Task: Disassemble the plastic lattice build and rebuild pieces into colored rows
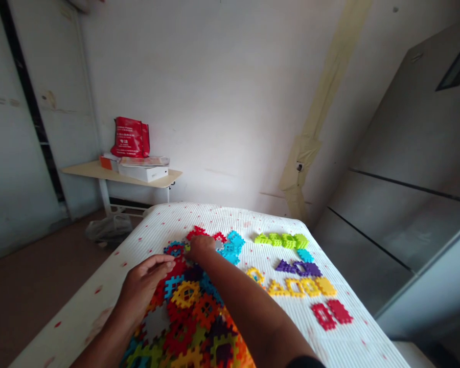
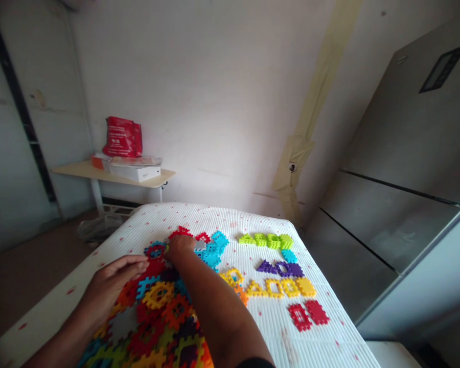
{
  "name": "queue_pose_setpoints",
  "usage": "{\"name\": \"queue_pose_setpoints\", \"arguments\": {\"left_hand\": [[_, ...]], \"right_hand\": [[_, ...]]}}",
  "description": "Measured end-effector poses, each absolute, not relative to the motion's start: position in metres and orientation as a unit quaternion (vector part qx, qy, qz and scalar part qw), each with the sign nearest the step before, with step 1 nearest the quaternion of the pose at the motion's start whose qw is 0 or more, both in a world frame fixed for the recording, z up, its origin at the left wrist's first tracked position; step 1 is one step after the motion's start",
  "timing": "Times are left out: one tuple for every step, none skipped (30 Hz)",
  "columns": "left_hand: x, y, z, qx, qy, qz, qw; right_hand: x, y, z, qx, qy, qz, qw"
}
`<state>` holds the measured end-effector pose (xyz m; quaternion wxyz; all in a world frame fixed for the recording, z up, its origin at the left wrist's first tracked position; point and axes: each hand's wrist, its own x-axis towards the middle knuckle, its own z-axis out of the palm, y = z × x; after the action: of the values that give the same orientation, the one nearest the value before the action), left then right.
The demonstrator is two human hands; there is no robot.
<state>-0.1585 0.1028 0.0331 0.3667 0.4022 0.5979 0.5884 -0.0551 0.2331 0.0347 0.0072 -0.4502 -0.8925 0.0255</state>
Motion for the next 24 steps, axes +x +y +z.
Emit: {"name": "queue_pose_setpoints", "arguments": {"left_hand": [[-0.159, 0.103, 0.032, 0.399, 0.596, 0.589, 0.370], [-0.159, 0.104, 0.030, 0.396, 0.594, 0.591, 0.375], [-0.159, 0.104, 0.029, 0.391, 0.593, 0.592, 0.381], [-0.159, 0.105, 0.027, 0.387, 0.592, 0.592, 0.386], [-0.159, 0.106, 0.026, 0.382, 0.591, 0.592, 0.392], [-0.159, 0.106, 0.025, 0.378, 0.591, 0.593, 0.396], [-0.159, 0.107, 0.024, 0.373, 0.590, 0.595, 0.399], [-0.158, 0.108, 0.024, 0.369, 0.589, 0.597, 0.401], [-0.157, 0.108, 0.024, 0.365, 0.590, 0.597, 0.402], [-0.157, 0.108, 0.024, 0.362, 0.593, 0.596, 0.403], [-0.156, 0.108, 0.024, 0.362, 0.598, 0.590, 0.403], [-0.155, 0.108, 0.025, 0.365, 0.604, 0.584, 0.402], [-0.153, 0.107, 0.026, 0.370, 0.608, 0.576, 0.403], [-0.152, 0.106, 0.027, 0.378, 0.609, 0.569, 0.403], [-0.151, 0.105, 0.028, 0.390, 0.607, 0.563, 0.403], [-0.150, 0.104, 0.028, 0.403, 0.602, 0.559, 0.403], [-0.149, 0.103, 0.029, 0.416, 0.598, 0.556, 0.400], [-0.148, 0.102, 0.028, 0.427, 0.594, 0.554, 0.397], [-0.147, 0.102, 0.028, 0.436, 0.593, 0.551, 0.394], [-0.145, 0.101, 0.028, 0.444, 0.591, 0.548, 0.392], [-0.144, 0.101, 0.028, 0.450, 0.589, 0.543, 0.394], [-0.143, 0.101, 0.028, 0.455, 0.588, 0.538, 0.398], [-0.141, 0.101, 0.029, 0.459, 0.587, 0.531, 0.403], [-0.140, 0.100, 0.029, 0.461, 0.587, 0.525, 0.409]], "right_hand": [[-0.054, 0.233, 0.037, -0.471, -0.882, 0.021, 0.002], [-0.053, 0.232, 0.040, -0.493, -0.870, 0.018, -0.005], [-0.050, 0.230, 0.043, -0.508, -0.861, 0.018, -0.009], [-0.048, 0.228, 0.047, -0.514, -0.857, 0.020, -0.007], [-0.044, 0.226, 0.051, -0.513, -0.858, 0.022, -0.002], [-0.040, 0.222, 0.054, -0.505, -0.863, 0.022, 0.008], [-0.035, 0.218, 0.057, -0.490, -0.871, 0.019, 0.021], [-0.030, 0.212, 0.060, -0.470, -0.882, 0.013, 0.036], [-0.024, 0.206, 0.063, -0.447, -0.893, 0.003, 0.047], [-0.019, 0.200, 0.065, -0.426, -0.903, -0.009, 0.054], [-0.014, 0.193, 0.066, -0.407, -0.912, -0.020, 0.054], [-0.009, 0.186, 0.068, -0.389, -0.919, -0.031, 0.051], [-0.006, 0.179, 0.068, -0.371, -0.926, -0.040, 0.049], [-0.002, 0.173, 0.069, -0.353, -0.933, -0.046, 0.050], [0.000, 0.168, 0.069, -0.336, -0.939, -0.050, 0.054], [0.002, 0.164, 0.069, -0.324, -0.942, -0.053, 0.062], [0.003, 0.161, 0.069, -0.319, -0.944, -0.055, 0.070], [0.005, 0.158, 0.068, -0.321, -0.942, -0.057, 0.078], [0.006, 0.157, 0.067, -0.324, -0.940, -0.058, 0.085], [0.007, 0.157, 0.065, -0.326, -0.939, -0.058, 0.091], [0.010, 0.158, 0.064, -0.321, -0.941, -0.054, 0.095], [0.013, 0.159, 0.063, -0.313, -0.943, -0.048, 0.098], [0.018, 0.163, 0.063, -0.305, -0.947, -0.041, 0.098], [0.025, 0.168, 0.064, -0.302, -0.948, -0.036, 0.096]]}}
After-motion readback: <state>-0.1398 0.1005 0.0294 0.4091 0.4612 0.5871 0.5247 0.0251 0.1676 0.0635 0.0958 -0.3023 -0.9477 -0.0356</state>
